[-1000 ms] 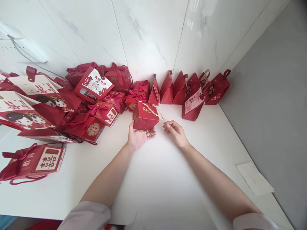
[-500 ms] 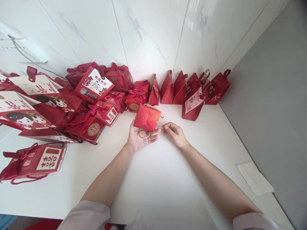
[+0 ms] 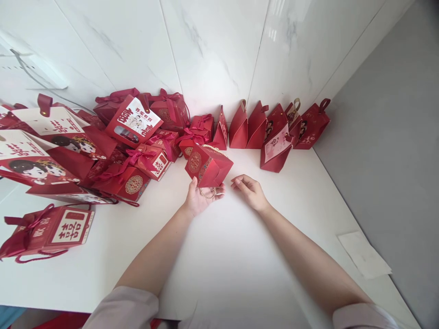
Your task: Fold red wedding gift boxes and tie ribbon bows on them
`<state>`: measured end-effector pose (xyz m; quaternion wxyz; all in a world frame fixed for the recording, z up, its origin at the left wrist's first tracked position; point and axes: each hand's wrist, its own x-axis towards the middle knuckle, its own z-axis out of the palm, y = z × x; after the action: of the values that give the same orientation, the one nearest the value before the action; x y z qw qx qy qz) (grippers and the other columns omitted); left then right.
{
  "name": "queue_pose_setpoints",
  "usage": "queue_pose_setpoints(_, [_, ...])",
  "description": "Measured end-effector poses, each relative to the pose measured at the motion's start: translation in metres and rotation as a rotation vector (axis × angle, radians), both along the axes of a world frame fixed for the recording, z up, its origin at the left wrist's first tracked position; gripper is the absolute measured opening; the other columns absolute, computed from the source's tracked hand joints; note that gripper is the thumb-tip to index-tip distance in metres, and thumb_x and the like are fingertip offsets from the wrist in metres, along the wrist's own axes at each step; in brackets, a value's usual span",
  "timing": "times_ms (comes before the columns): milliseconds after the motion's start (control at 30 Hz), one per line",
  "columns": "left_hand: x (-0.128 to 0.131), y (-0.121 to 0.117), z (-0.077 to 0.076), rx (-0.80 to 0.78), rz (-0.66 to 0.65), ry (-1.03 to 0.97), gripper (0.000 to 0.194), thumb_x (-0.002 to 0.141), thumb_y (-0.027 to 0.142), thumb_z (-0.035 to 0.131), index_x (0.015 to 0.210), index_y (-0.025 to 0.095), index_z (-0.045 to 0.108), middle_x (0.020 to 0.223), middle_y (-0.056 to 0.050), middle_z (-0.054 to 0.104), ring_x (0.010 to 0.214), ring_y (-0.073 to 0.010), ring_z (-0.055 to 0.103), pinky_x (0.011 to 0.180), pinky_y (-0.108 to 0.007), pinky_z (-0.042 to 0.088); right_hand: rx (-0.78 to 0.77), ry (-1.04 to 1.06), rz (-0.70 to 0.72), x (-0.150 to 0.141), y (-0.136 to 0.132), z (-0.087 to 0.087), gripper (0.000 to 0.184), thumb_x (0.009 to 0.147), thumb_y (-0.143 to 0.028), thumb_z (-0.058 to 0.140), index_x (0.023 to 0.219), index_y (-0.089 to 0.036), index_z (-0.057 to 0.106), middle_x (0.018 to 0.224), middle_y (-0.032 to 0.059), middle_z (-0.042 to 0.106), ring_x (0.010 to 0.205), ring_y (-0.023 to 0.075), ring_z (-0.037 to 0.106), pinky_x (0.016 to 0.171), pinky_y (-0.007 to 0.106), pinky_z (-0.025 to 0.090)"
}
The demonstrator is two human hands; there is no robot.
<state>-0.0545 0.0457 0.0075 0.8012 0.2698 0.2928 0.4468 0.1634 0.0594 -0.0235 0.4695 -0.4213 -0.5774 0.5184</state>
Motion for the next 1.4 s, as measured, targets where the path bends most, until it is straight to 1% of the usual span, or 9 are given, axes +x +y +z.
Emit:
queue_pose_setpoints(133, [0.003,0.000,-0.009,0.103,0.028,0.112,0.081,0.067,0.080,0.065,0.108,0.010,0.070,0.109,-0.018,0.070,0.097,-0.0293,0.066,0.090,-0.043,0.051,0.003,0.007,0.003,0.000,0.000,0.000,0.035,0.094,-0.054,0.057,0.095,-0.021,0.067,0.087,0.0034,0.070,0.082,0.0176,0.064,0.082,0.032,0.050])
queue_pose_setpoints(233, [0.002,0.003,-0.013,0.360,0.213,0.281,0.064,0.064,0.054,0.084,0.112,0.016,0.066,0.118,-0.014,0.068,0.109,-0.0295,0.064,0.098,-0.044,0.050,0.015,0.009,-0.009,0.000,0.001,-0.001,0.035,0.096,-0.054,0.055,0.095,-0.022,0.066,0.089,0.0027,0.069,0.079,0.0165,0.063,0.080,0.031,0.049])
queue_pose_setpoints(400, [-0.005,0.009,-0.013,0.492,0.369,0.441,0.092,0.052,0.021,0.093,0.132,0.025,0.047,0.135,-0.010,0.058,0.118,-0.0270,0.060,0.095,-0.039,0.054,0.026,0.033,-0.049,0.000,0.003,-0.001,0.035,0.097,-0.055,0.051,0.105,-0.023,0.063,0.095,0.0020,0.067,0.078,0.0161,0.062,0.077,0.030,0.049])
queue_pose_setpoints(767, [0.000,0.001,-0.016,0.531,0.236,0.521,0.097,0.056,0.023,0.092,0.140,0.034,0.045,0.143,-0.007,0.054,0.120,-0.0293,0.061,0.088,-0.036,0.058,-0.004,0.037,-0.077,0.001,0.000,0.004,0.044,0.096,-0.057,0.048,0.124,-0.025,0.055,0.120,0.0060,0.066,0.103,0.0226,0.063,0.088,0.035,0.052])
queue_pose_setpoints(933, [-0.008,0.008,-0.020,0.522,0.073,0.446,0.109,0.056,0.023,0.092,0.149,0.035,0.037,0.146,-0.009,0.051,0.122,-0.0313,0.059,0.087,-0.035,0.056,0.079,0.081,-0.107,0.002,0.001,0.003,0.072,0.086,-0.053,0.063,0.149,-0.031,0.035,0.158,0.0079,0.037,0.124,0.0274,0.055,0.097,0.040,0.052])
queue_pose_setpoints(1033, [-0.013,0.013,-0.023,0.520,0.012,0.397,0.104,0.058,0.022,0.091,0.148,0.033,0.040,0.144,-0.010,0.052,0.125,-0.0308,0.057,0.096,-0.035,0.052,0.050,0.109,-0.099,0.002,0.000,0.003,0.063,0.084,-0.051,0.067,0.140,-0.028,0.049,0.145,0.0095,0.053,0.118,0.0278,0.060,0.093,0.040,0.053])
queue_pose_setpoints(1167, [-0.012,0.016,-0.021,0.455,0.168,0.362,0.078,0.072,0.028,0.083,0.140,0.032,0.046,0.135,-0.008,0.059,0.113,-0.0239,0.063,0.095,-0.037,0.053,0.008,0.122,-0.048,-0.001,-0.002,-0.001,0.045,0.087,-0.055,0.063,0.119,-0.022,0.062,0.105,0.0094,0.071,0.078,0.0227,0.068,0.066,0.036,0.057])
queue_pose_setpoints(1300, [-0.007,0.015,-0.016,0.412,0.384,0.335,0.058,0.085,0.045,0.070,0.136,0.032,0.047,0.136,-0.008,0.057,0.110,-0.0222,0.064,0.093,-0.039,0.054,0.193,0.051,-0.047,-0.002,-0.003,0.002,0.047,0.089,-0.042,0.067,0.132,-0.027,0.057,0.136,0.0103,0.058,0.111,0.0257,0.064,0.088,0.041,0.058])
queue_pose_setpoints(1400, [-0.005,0.013,-0.011,0.457,0.344,0.276,0.060,0.087,0.061,0.060,0.137,0.028,0.048,0.144,-0.010,0.051,0.128,-0.0260,0.055,0.104,-0.042,0.049,0.362,-0.104,-0.007,0.000,-0.006,0.007,0.046,0.090,-0.036,0.065,0.135,-0.031,0.056,0.146,0.0095,0.048,0.127,0.0269,0.055,0.097,0.045,0.055])
